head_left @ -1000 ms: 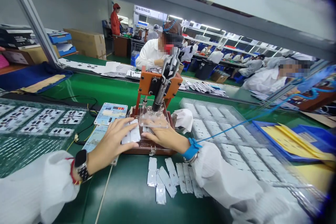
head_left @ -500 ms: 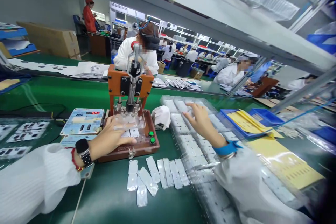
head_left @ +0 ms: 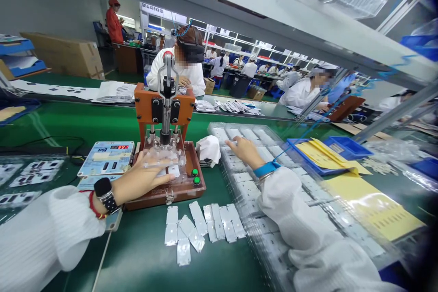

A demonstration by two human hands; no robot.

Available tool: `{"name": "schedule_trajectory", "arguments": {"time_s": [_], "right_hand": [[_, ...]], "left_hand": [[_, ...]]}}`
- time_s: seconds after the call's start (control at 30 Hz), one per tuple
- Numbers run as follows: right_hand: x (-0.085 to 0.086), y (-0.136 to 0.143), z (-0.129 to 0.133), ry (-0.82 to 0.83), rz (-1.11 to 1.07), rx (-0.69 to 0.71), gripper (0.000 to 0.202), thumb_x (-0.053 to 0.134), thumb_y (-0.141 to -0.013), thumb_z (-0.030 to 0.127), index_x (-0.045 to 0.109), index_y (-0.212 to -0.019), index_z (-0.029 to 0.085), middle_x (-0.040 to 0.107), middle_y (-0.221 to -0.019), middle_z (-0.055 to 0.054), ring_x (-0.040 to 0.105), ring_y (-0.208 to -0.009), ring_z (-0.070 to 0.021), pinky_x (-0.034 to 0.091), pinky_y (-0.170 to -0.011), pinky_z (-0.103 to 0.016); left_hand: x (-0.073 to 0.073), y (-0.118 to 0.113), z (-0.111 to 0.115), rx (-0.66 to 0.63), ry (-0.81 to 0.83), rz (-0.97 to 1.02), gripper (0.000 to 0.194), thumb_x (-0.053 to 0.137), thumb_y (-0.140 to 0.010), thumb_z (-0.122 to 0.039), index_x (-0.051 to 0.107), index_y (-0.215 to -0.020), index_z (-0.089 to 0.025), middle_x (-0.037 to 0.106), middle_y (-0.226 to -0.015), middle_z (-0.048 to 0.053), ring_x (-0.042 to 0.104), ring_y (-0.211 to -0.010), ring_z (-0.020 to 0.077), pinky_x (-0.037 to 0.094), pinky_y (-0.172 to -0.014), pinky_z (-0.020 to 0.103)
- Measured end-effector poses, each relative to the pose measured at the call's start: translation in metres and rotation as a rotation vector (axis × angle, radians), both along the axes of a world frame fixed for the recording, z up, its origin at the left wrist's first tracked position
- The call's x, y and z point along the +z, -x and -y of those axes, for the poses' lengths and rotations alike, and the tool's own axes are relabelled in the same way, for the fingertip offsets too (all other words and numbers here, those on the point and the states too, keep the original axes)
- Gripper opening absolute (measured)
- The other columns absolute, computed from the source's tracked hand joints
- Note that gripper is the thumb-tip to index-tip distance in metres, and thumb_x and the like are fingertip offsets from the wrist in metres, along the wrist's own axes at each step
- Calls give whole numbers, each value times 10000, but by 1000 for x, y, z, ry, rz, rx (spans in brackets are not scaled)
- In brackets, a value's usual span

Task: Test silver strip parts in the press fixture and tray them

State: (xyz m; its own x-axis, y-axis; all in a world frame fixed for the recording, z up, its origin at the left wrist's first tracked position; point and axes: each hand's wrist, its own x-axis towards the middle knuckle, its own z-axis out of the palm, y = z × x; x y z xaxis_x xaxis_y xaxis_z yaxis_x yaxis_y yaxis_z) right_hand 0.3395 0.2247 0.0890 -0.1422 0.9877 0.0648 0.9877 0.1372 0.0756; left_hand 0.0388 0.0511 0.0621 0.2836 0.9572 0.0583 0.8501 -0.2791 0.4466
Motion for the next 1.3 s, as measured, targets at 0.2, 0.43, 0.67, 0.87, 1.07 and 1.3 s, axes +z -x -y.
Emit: {"name": "schedule_trajectory", "arguments": {"time_s": [0.2, 0.43, 0.67, 0.87, 1.07, 1.3], "right_hand": [[5, 5, -3, 150, -34, 118, 443, 345, -970, 456, 654, -1091, 163, 672, -1143, -120, 601, -1098, -262, 416, -907, -314], [1, 5, -3, 199, -68, 163, 461, 348, -966, 473, 683, -962, 157, 701, -1037, -122, 645, -968, -228, 451, -817, -282], [1, 13, -13, -37, -98, -16, 572, 388, -924, 557, 575, -1218, 104, 576, -1222, -239, 556, -1138, -353, 416, -931, -461], [19, 27, -15, -156, -221, 61, 421, 372, -960, 416, 606, -1119, 106, 632, -1129, -198, 582, -1087, -304, 434, -912, -390], [66, 59, -7, -347, -440, 233, 314, 360, -959, 314, 593, -1063, 131, 653, -1095, -136, 597, -1018, -230, 451, -894, -335], [131, 137, 12, -363, -987, 671, 331, 362, -971, 432, 551, -925, 165, 615, -840, -6, 608, -844, -132, 479, -850, -330]], "left_hand": [[6, 1, 0, -15, 34, -38, 512, 376, -953, -519, 455, -1410, -303, 421, -1496, 9, 481, -1274, 312, 372, -1050, 440], [-6, 0, 3, 9, -20, -53, 490, 364, -970, -511, 442, -1420, -333, 475, -1457, 10, 481, -1269, 315, 292, -1088, 465], [-17, 6, 4, 49, -112, 59, 631, 363, -933, -640, 360, -1469, -306, 471, -1456, 45, 364, -1344, 320, 224, -1126, 486], [-19, 20, 7, 102, -95, 78, 760, 327, -870, -755, 377, -1455, -273, 429, -1467, 106, 318, -1347, 370, 242, -1097, 537], [-12, 30, 8, 52, -164, 10, 685, 328, -888, -733, 468, -1387, -285, 521, -1367, 110, 393, -1293, 337, 208, -1101, 530], [-13, 35, 12, 11, -95, 7, 599, 332, -958, -615, 367, -1458, -287, 389, -1504, 91, 264, -1397, 334, 156, -1127, 557]]}}
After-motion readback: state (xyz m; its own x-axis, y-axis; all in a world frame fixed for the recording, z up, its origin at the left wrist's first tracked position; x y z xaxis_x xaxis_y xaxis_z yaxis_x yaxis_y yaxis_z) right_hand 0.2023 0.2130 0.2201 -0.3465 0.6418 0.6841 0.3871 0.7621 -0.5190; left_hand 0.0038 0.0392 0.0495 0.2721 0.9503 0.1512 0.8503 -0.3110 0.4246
